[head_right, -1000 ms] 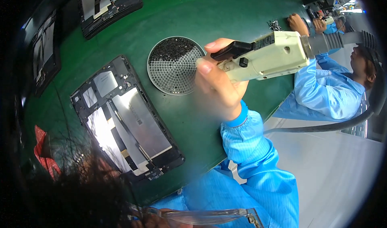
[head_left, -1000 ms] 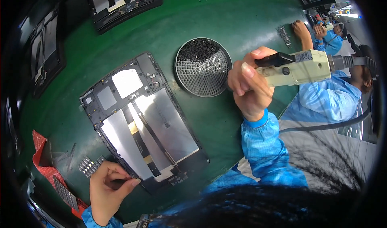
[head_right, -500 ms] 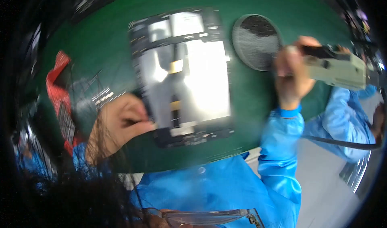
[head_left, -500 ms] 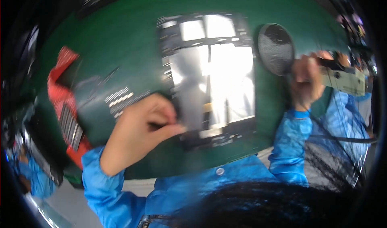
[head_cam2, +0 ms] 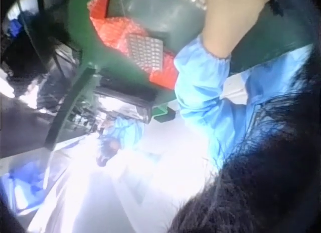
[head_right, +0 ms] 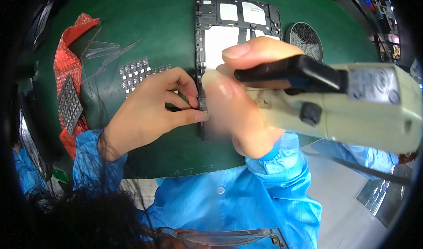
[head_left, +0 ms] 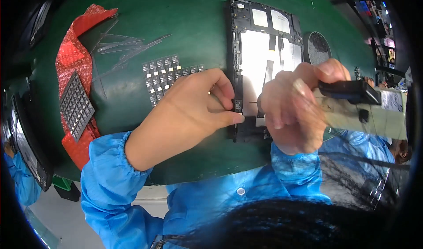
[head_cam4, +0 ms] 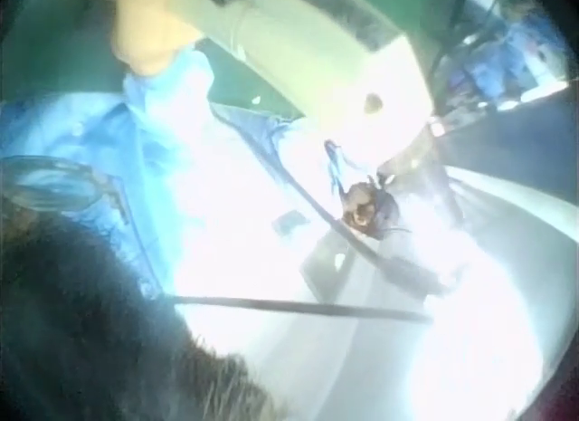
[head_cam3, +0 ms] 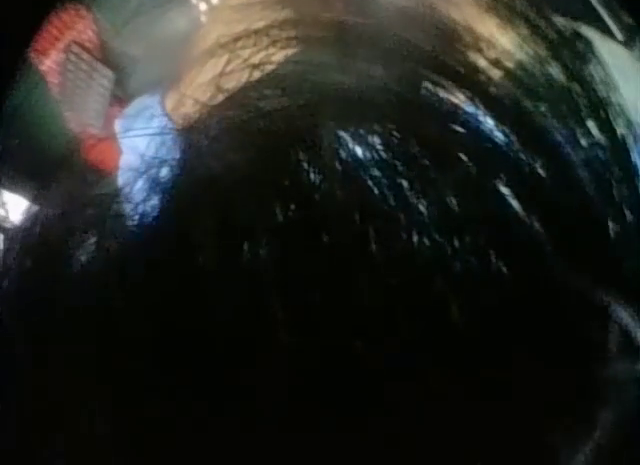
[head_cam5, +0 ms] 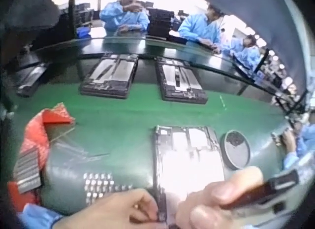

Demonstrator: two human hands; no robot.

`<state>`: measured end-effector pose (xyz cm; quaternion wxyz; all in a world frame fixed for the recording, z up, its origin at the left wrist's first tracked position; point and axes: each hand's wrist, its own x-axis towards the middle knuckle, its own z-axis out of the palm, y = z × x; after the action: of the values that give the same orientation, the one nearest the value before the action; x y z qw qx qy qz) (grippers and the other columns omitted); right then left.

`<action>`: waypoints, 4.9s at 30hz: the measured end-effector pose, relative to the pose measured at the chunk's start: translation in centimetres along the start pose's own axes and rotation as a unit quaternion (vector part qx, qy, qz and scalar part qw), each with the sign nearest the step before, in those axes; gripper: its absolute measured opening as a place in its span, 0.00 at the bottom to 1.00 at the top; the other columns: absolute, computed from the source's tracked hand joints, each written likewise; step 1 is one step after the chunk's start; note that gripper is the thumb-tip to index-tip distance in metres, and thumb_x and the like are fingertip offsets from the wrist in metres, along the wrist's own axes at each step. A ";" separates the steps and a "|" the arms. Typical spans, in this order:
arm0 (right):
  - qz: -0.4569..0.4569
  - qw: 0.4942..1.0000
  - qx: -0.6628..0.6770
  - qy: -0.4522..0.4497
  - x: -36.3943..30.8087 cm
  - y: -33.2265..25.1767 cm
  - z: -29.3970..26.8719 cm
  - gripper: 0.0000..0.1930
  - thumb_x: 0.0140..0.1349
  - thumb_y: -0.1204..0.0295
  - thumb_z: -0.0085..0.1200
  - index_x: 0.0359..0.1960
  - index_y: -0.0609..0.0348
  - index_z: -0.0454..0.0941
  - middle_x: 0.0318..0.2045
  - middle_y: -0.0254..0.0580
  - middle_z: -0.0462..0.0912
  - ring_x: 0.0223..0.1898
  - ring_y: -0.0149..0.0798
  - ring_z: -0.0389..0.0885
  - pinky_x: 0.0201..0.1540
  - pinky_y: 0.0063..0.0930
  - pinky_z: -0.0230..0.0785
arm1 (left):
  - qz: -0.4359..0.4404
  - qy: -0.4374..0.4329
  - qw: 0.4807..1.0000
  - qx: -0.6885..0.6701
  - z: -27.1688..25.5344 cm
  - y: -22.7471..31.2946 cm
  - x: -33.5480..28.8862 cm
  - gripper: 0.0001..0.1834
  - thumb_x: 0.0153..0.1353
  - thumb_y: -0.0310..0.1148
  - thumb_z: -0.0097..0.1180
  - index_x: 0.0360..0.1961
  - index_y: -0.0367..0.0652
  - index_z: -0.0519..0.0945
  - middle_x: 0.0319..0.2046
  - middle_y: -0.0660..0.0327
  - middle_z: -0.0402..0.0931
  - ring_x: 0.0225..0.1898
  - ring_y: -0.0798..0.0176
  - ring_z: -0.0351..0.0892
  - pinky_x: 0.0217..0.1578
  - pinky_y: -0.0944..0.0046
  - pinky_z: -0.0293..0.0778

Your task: The person assembles electronic tablets by applying adhesive strips and circuit components, then securing them with an electric screwdriver.

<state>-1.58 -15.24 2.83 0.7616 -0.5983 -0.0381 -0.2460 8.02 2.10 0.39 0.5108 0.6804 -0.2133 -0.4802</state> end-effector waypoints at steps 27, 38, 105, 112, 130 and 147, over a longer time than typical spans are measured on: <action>0.016 0.996 -0.082 0.001 0.3 0.9 1.7 0.16 0.63 0.80 0.47 0.51 0.49 0.64 0.18 0.33 0.63 0.12 0.29 0.61 0.15 0.24 0.55 | 0.093 0.039 0.994 -0.029 1.2 -1.4 1.0 0.15 0.53 0.27 0.68 0.35 0.32 0.73 0.33 0.57 0.76 0.34 0.64 0.80 0.35 0.66 0.77; -0.142 0.943 -0.086 0.287 1.6 -3.0 -16.3 0.15 0.60 0.78 0.52 0.48 0.56 0.70 0.18 0.30 0.62 0.13 0.24 0.56 0.14 0.22 0.49 | -0.011 0.043 0.997 -0.056 1.6 1.0 1.1 0.13 0.53 0.20 0.68 0.33 0.35 0.73 0.27 0.62 0.76 0.29 0.73 0.79 0.28 0.75 0.70; 0.035 0.989 -0.144 0.017 -1.5 2.5 0.8 0.17 0.65 0.79 0.49 0.52 0.45 0.63 0.20 0.33 0.65 0.13 0.30 0.61 0.14 0.24 0.56 | 0.058 0.029 0.998 -0.021 0.2 -1.5 0.6 0.14 0.52 0.26 0.68 0.33 0.30 0.75 0.31 0.54 0.79 0.32 0.62 0.83 0.33 0.65 0.78; 0.082 0.981 -0.167 0.056 -1.1 2.3 3.1 0.14 0.63 0.80 0.50 0.45 0.47 0.61 0.20 0.33 0.63 0.12 0.29 0.60 0.14 0.25 0.54 | 0.070 0.033 0.997 0.003 0.2 -2.0 0.6 0.14 0.52 0.26 0.68 0.34 0.30 0.76 0.31 0.54 0.79 0.32 0.63 0.83 0.33 0.66 0.78; -0.089 0.970 -0.060 0.216 1.9 -3.0 -9.6 0.15 0.61 0.78 0.52 0.49 0.51 0.69 0.22 0.29 0.67 0.15 0.24 0.58 0.15 0.19 0.51 | -0.022 0.062 0.996 -0.063 1.8 0.7 0.8 0.14 0.53 0.20 0.68 0.34 0.36 0.72 0.28 0.62 0.76 0.30 0.73 0.80 0.28 0.76 0.71; -0.110 0.948 -0.146 0.260 2.9 -1.5 -18.9 0.15 0.61 0.79 0.53 0.49 0.58 0.71 0.18 0.33 0.63 0.12 0.27 0.57 0.14 0.22 0.51 | -0.118 0.080 0.989 -0.047 2.5 2.8 1.6 0.17 0.51 0.19 0.70 0.35 0.37 0.72 0.29 0.60 0.78 0.33 0.70 0.83 0.34 0.74 0.76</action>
<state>-4.11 -34.00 -0.13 0.6172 -0.6104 0.1319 -0.4786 7.16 -1.50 2.18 0.4972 0.7122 -0.0671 -0.4910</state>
